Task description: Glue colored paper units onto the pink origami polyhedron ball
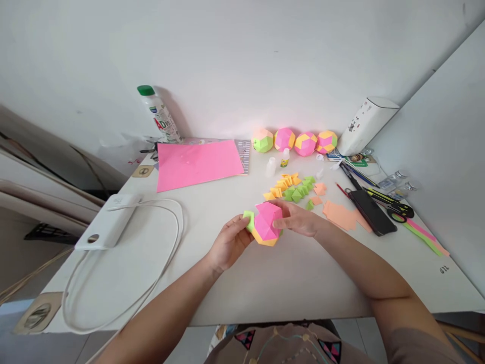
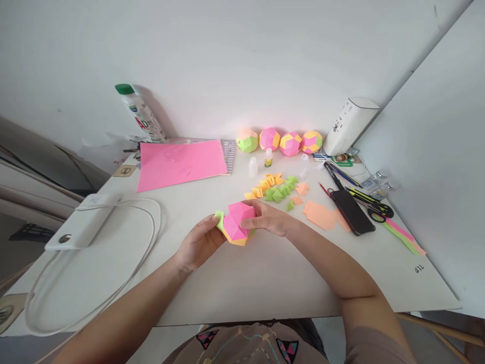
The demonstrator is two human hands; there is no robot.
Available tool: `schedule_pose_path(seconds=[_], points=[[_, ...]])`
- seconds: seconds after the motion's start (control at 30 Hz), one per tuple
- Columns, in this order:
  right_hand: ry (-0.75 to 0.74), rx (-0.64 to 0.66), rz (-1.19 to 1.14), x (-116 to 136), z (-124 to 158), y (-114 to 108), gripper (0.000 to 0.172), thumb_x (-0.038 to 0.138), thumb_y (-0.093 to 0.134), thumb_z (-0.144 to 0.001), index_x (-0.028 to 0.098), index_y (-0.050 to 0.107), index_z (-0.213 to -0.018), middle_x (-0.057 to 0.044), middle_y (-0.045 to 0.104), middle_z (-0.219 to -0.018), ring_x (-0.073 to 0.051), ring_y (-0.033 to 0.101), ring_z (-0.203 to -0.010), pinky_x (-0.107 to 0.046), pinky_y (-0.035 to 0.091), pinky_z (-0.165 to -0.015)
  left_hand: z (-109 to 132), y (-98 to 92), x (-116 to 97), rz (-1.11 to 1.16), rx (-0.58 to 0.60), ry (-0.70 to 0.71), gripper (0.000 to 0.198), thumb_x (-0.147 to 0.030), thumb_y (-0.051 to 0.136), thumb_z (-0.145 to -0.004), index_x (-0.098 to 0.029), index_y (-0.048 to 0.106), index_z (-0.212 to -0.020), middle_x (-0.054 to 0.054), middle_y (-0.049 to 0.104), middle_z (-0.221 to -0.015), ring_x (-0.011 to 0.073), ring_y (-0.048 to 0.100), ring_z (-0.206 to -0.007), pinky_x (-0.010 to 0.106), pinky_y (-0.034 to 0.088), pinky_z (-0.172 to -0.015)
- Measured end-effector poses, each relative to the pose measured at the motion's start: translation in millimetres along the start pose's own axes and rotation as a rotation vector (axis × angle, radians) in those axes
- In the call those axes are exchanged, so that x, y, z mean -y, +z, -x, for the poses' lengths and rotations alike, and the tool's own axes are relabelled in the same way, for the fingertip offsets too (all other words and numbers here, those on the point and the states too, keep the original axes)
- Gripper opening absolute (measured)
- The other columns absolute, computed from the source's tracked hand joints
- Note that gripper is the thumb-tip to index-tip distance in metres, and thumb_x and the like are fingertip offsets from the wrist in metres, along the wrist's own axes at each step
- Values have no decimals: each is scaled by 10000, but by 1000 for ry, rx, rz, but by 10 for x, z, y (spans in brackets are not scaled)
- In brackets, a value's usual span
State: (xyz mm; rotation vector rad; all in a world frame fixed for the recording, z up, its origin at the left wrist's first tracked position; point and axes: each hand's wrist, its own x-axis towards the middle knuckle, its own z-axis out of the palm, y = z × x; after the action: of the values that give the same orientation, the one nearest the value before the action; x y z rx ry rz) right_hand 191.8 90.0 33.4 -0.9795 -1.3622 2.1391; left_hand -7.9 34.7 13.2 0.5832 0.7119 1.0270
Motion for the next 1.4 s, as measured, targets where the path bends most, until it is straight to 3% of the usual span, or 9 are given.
schedule_pose_path(seconds=[0.13,0.3,0.43,0.87,1.07,1.4], points=[[-47,-22,-72,-46,-25,97,539,242,816,-620,215,586,-1107,2,604,-915,-126,588,-823,-235,479,-695,6,-9,8,-47,-25,23,225,-335,653,-784,-163,590,-654,22,601,-739,149,528,-713,308,446,-736],[-2,-168,-76,-14,9,133,745,202,831,-566,262,498,-1229,19,591,-862,-125,583,-768,-257,492,-688,15,-13,7,-119,-20,5,223,-344,667,-769,-156,607,-665,24,593,-727,149,526,-715,311,441,-752],[-21,-168,-34,8,35,127,769,206,819,-575,260,484,-1265,28,593,-817,-126,579,-747,-261,480,-685,15,-34,15,-151,8,14,226,-355,649,-790,-160,616,-681,16,591,-735,146,524,-726,303,430,-759],[-76,-106,60,-40,34,131,606,216,781,-601,245,578,-1171,-14,570,-948,-137,565,-796,-260,495,-675,55,-11,20,-203,115,-50,233,-375,620,-824,-170,670,-922,63,657,-890,193,569,-835,320,431,-819],[-89,-117,44,-46,35,163,549,237,787,-621,250,594,-1136,-4,568,-914,-132,559,-790,-261,493,-689,46,-42,82,-230,61,-53,349,-513,533,-849,-195,659,-917,42,635,-914,180,542,-862,295,432,-808],[-99,-135,74,-47,54,242,506,235,786,-605,238,613,-1080,-22,559,-1008,-129,555,-776,-247,488,-643,56,-18,78,-281,54,-29,358,-541,544,-828,-195,634,-839,8,561,-806,156,473,-791,272,412,-765]])
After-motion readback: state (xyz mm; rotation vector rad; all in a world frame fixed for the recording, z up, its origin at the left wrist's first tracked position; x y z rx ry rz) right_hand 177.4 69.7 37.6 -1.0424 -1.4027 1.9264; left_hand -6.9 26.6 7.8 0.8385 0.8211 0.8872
